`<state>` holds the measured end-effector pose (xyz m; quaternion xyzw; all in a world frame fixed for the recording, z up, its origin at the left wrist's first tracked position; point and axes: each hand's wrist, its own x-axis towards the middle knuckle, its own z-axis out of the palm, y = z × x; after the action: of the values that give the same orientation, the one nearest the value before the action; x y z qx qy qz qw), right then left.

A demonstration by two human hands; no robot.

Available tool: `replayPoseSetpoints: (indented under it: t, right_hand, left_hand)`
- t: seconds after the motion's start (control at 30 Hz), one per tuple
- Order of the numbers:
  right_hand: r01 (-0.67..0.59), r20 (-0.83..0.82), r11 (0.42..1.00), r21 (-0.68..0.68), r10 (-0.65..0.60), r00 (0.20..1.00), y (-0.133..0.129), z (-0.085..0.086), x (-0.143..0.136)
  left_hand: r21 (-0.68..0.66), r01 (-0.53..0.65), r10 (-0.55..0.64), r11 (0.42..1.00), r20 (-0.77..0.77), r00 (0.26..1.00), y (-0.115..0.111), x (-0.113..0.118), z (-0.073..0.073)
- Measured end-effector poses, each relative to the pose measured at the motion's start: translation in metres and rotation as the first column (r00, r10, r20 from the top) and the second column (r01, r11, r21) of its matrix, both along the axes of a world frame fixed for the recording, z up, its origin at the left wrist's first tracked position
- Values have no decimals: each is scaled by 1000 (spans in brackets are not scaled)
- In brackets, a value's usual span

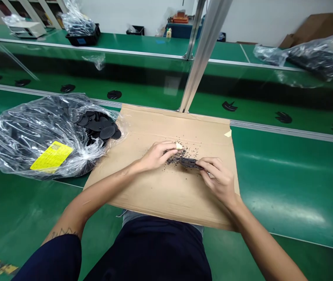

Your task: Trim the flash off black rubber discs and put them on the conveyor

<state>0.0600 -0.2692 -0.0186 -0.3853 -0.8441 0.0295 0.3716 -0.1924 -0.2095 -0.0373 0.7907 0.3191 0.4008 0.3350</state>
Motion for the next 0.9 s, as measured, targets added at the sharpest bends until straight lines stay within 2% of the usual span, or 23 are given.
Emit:
replayPoseSetpoints:
  t: [0.13, 0.23, 0.33, 0.43, 0.5, 0.57, 0.7, 0.8, 0.9]
  right_hand:
    - [27, 46, 999, 26, -29, 999, -2, -3, 5]
    - [27, 73, 999, 44, -30, 997, 0, -3, 6]
    - [-11, 68, 997, 74, 6, 998, 7, 1, 3]
    - [-21, 91, 994, 106, 12, 996, 17, 6, 2]
    - [6, 122, 992, 127, -21, 992, 20, 7, 10]
    - [27, 110, 990, 141, -43, 993, 18, 7, 24]
    - [102, 59, 989, 108, -109, 992, -2, 5, 58]
    - [142, 94, 987, 76, -149, 984, -20, 8, 75]
    - [165, 140, 985, 56, -172, 975, -31, 11, 87]
  left_hand:
    - [19, -16, 20, 1000, -212, 977, 19, 14, 0]
    - [46, 25, -15, 999, -198, 980, 19, 23, 5]
    - [54, 133, -123, 990, -147, 981, 15, 29, 14]
    - [101, 172, -132, 980, -317, 939, 27, 26, 23]
    - [133, 104, -39, 986, -422, 906, 50, 13, 30]
    - [165, -23, 100, 986, -476, 874, 81, -8, 39]
    - [216, -273, 347, 937, -511, 786, 150, -42, 56]
    - [217, -383, 439, 898, -513, 738, 195, -48, 58]
    - [197, -438, 467, 877, -561, 684, 223, -48, 56]
